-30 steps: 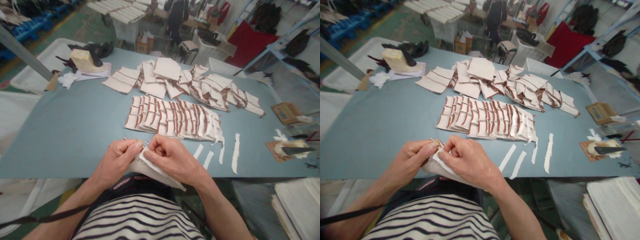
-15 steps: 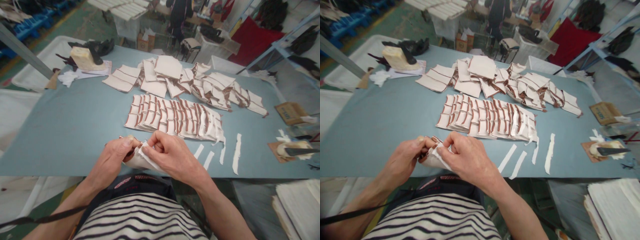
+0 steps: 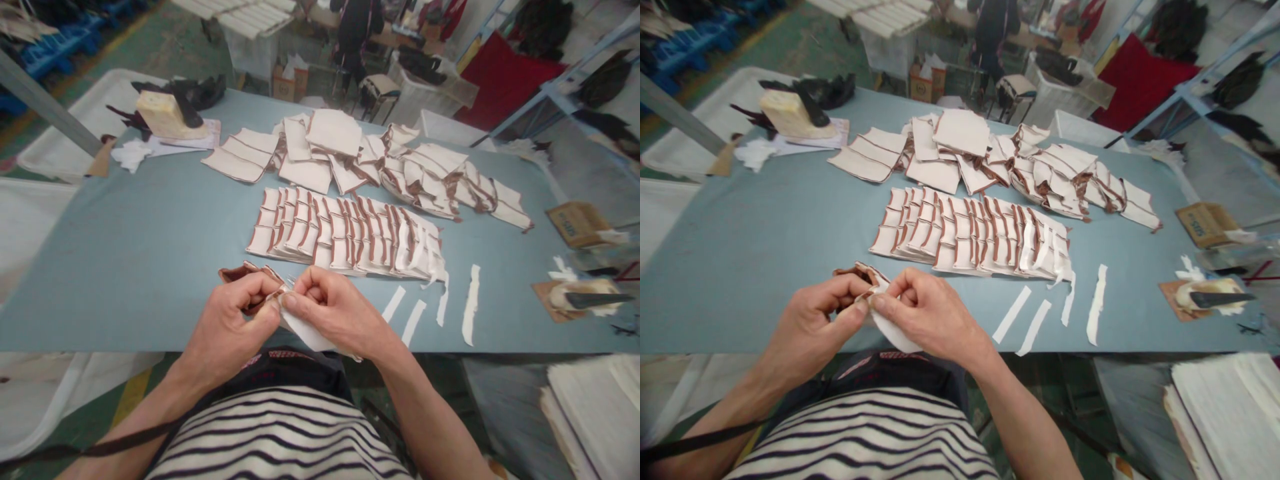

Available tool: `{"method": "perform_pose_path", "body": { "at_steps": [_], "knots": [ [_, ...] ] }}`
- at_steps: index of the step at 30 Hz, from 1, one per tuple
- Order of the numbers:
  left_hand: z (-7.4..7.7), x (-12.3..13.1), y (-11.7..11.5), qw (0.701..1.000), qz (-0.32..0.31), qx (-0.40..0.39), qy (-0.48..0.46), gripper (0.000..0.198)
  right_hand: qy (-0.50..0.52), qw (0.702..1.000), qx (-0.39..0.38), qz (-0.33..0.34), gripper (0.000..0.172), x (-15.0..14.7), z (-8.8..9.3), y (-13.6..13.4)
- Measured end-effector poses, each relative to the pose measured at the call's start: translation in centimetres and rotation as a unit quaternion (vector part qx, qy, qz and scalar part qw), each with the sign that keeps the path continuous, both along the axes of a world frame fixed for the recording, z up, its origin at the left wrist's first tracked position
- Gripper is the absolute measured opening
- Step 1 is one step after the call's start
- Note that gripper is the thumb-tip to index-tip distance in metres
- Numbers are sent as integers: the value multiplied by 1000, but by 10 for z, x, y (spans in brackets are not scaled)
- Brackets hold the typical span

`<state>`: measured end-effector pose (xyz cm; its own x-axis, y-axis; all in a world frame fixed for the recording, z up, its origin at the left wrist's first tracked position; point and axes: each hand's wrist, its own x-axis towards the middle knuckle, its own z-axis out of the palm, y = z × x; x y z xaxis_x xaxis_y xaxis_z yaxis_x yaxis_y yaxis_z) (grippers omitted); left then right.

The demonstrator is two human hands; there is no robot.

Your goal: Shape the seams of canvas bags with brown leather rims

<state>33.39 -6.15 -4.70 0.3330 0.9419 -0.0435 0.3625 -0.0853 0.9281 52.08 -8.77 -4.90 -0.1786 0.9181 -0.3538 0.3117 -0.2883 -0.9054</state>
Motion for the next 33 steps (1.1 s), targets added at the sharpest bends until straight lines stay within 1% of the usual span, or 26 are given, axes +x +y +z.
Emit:
{"method": "perform_pose_path", "body": {
  "at_steps": [3, 6, 8, 10, 12, 16, 18, 21, 24, 26, 28, 30, 33],
  "knots": [
    [-1, 1, -3, 1000, -2, 24, 9, 21, 78, 996, -44, 14, 37, 3, -7, 0],
    [-4, 1, -4, 998, -2, 53, 17, 21, 128, 989, -62, 33, 43, 4, -10, 3],
    [-7, 0, -5, 998, -3, 63, 22, 20, 134, 989, -57, 41, 42, 3, -12, 4],
    [-9, -1, -6, 997, 3, 66, 32, 21, 129, 990, -39, 37, 38, 0, -15, 2],
    [-12, -1, -9, 997, 14, 66, 49, 22, 114, 993, -9, 9, 33, -6, -20, -1],
    [-16, 1, -15, 996, 32, 54, 66, 24, 39, 994, 52, -85, 28, -23, -29, -9],
    [-15, 2, -17, 997, 38, 44, 55, 24, 43, 991, 44, -121, 26, -29, -33, -12],
    [-13, 3, -19, 998, 33, 35, 35, 22, 130, 981, -18, -146, 25, -33, -34, -16],
    [-13, 2, -19, 999, 12, 38, 24, 22, 181, 971, -62, -141, 18, -32, -31, -17],
    [-15, 2, -18, 999, 0, 49, 17, 22, 172, 974, -65, -133, 14, -30, -30, -15],
    [-16, 2, -15, 998, -19, 68, 5, 23, 159, 978, -61, -124, 16, -28, -31, -12],
    [-14, 1, -10, 996, -50, 78, -13, 23, 168, 979, -62, -102, 19, -25, -33, -8],
    [-6, -4, -1, 993, -102, 45, -30, 24, 188, 979, -62, -43, 19, -16, -36, -3]
  ]
}}
